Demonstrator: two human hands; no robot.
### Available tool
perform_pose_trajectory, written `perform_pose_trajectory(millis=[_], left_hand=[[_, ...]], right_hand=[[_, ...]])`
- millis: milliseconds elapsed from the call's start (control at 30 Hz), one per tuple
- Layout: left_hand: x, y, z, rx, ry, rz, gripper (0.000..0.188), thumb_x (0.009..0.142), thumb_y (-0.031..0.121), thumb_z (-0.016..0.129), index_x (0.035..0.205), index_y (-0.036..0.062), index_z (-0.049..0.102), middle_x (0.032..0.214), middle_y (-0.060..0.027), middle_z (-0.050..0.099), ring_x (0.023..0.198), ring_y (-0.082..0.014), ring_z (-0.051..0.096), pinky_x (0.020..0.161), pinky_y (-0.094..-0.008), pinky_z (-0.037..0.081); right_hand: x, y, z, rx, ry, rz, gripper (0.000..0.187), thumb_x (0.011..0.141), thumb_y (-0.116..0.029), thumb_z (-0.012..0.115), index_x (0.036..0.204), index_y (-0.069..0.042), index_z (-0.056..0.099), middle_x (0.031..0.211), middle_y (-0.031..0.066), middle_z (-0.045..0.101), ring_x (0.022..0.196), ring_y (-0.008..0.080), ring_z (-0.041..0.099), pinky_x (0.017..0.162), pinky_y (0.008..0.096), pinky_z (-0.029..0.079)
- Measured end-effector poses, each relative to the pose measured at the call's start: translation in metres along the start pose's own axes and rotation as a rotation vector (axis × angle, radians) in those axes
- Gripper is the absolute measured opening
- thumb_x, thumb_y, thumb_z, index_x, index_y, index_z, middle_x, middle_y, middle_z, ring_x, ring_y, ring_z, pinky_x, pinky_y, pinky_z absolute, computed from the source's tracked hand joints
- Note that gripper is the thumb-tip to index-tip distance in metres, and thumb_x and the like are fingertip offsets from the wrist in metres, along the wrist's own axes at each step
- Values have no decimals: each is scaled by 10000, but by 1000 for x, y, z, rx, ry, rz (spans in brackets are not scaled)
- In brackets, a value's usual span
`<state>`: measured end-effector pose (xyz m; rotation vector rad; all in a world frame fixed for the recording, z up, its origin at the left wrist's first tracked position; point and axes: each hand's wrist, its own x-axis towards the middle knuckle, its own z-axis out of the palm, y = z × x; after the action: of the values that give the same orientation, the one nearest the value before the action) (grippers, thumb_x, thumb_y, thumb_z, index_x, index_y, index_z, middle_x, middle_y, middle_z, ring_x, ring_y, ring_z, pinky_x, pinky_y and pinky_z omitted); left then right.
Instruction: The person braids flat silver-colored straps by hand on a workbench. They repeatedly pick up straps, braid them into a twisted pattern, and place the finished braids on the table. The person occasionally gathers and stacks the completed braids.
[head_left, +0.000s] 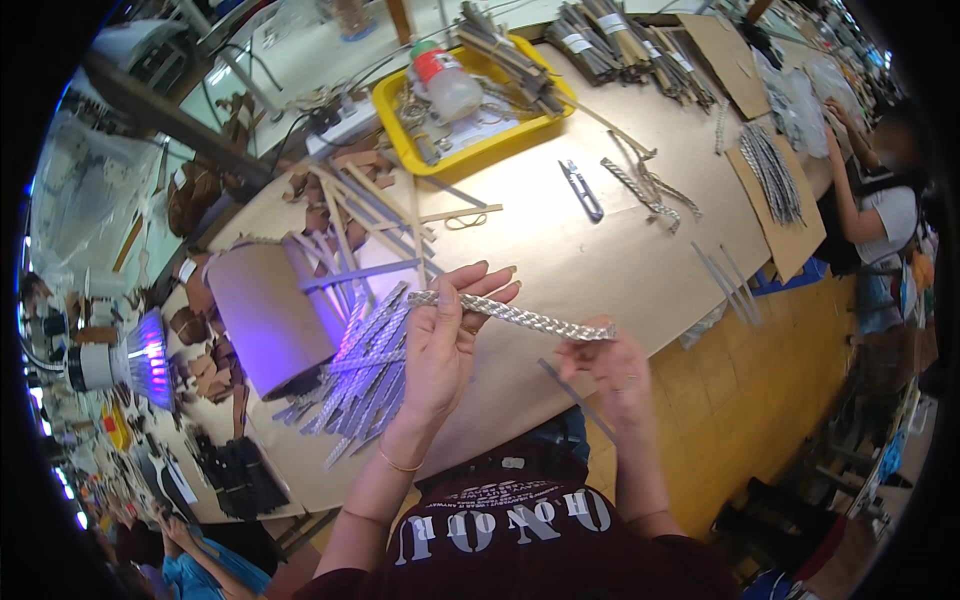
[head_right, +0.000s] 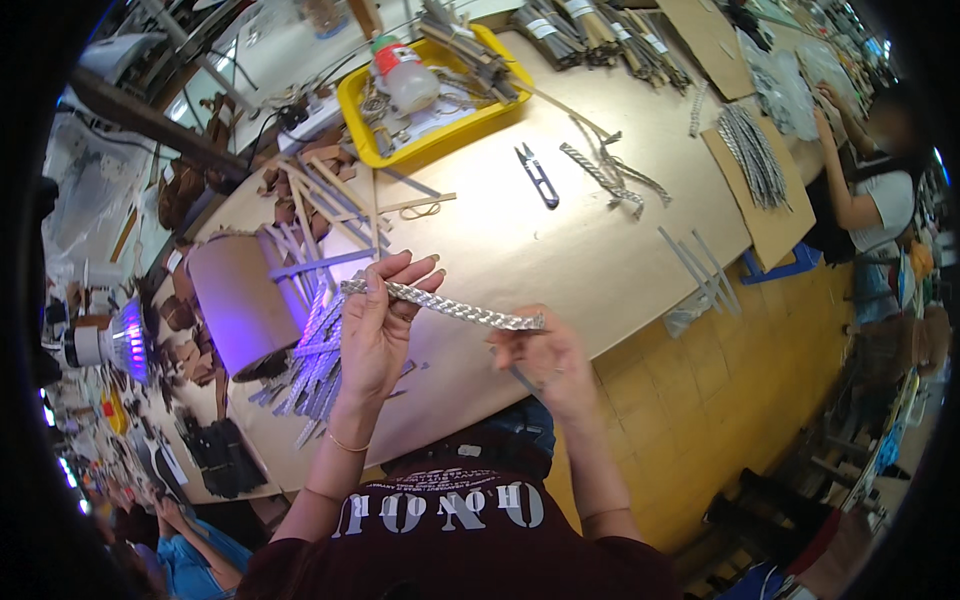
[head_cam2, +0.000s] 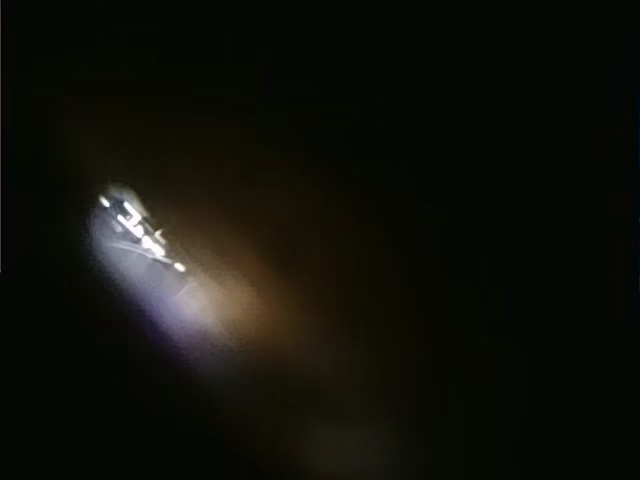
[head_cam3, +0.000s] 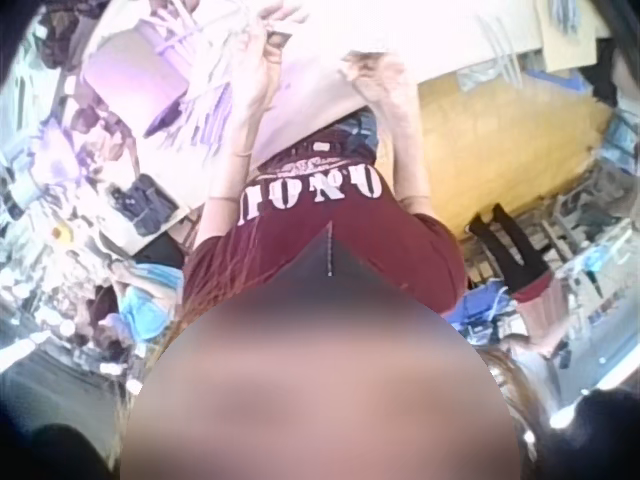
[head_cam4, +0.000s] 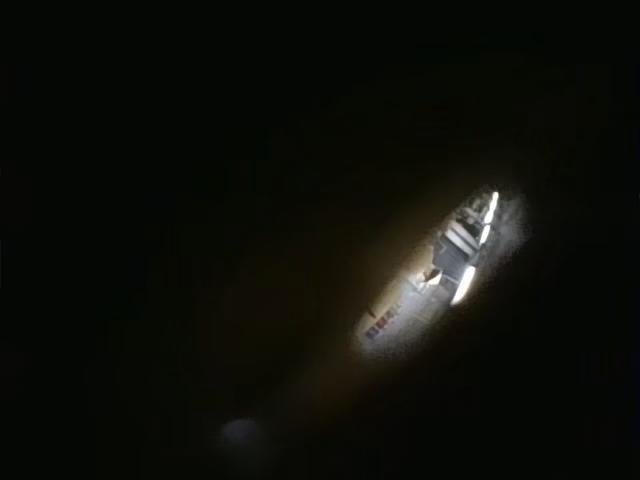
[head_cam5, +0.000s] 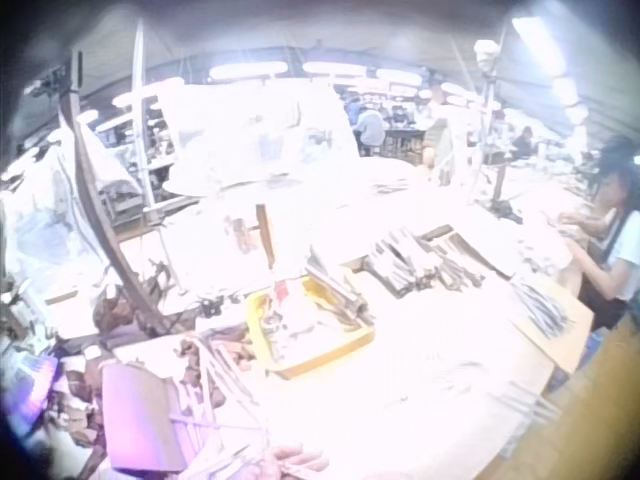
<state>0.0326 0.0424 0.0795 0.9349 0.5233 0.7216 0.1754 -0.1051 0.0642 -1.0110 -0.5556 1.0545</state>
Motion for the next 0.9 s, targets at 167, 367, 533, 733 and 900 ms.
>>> perform_pose_trajectory(millis=[167,367,533,733,900], left_hand=[[-11,15,-10,147,-112,-57,530,1087,346,293,1276,-111,484,1229,-252,626,1147,-291,633,1002,-370,496],[-15,21,-14,199,-55,-139,533,1087,358,297,1203,-103,538,1127,-244,674,1065,-279,677,952,-359,531],[-8,27,-32,-37,-62,-275,514,1084,357,315,1090,-83,581,992,-236,708,948,-311,718,882,-385,575],[-4,18,-36,-340,-116,-584,503,1079,364,328,1071,-71,581,958,-240,708,943,-352,716,877,-423,581],[10,-3,-23,-363,-96,-791,480,1079,340,329,1134,-56,595,1018,-228,708,1019,-366,692,862,-418,594]], right_hand=[[-7,-20,-22,-230,-40,197,408,1001,-385,571,1023,18,624,839,74,650,733,128,590,672,258,476],[-7,-22,-7,-426,-177,311,203,955,-145,638,797,-18,627,701,-20,579,655,73,493,601,245,384],[-21,-28,-1,-622,-240,19,188,890,-66,683,741,-14,580,639,18,530,555,92,458,505,268,346],[-41,-31,-10,-616,-292,-38,240,905,-101,665,703,-18,566,596,34,492,497,108,434,462,277,321],[-53,-28,-35,-653,-155,55,269,911,-126,664,689,4,586,551,43,448,479,103,407,454,284,311]])
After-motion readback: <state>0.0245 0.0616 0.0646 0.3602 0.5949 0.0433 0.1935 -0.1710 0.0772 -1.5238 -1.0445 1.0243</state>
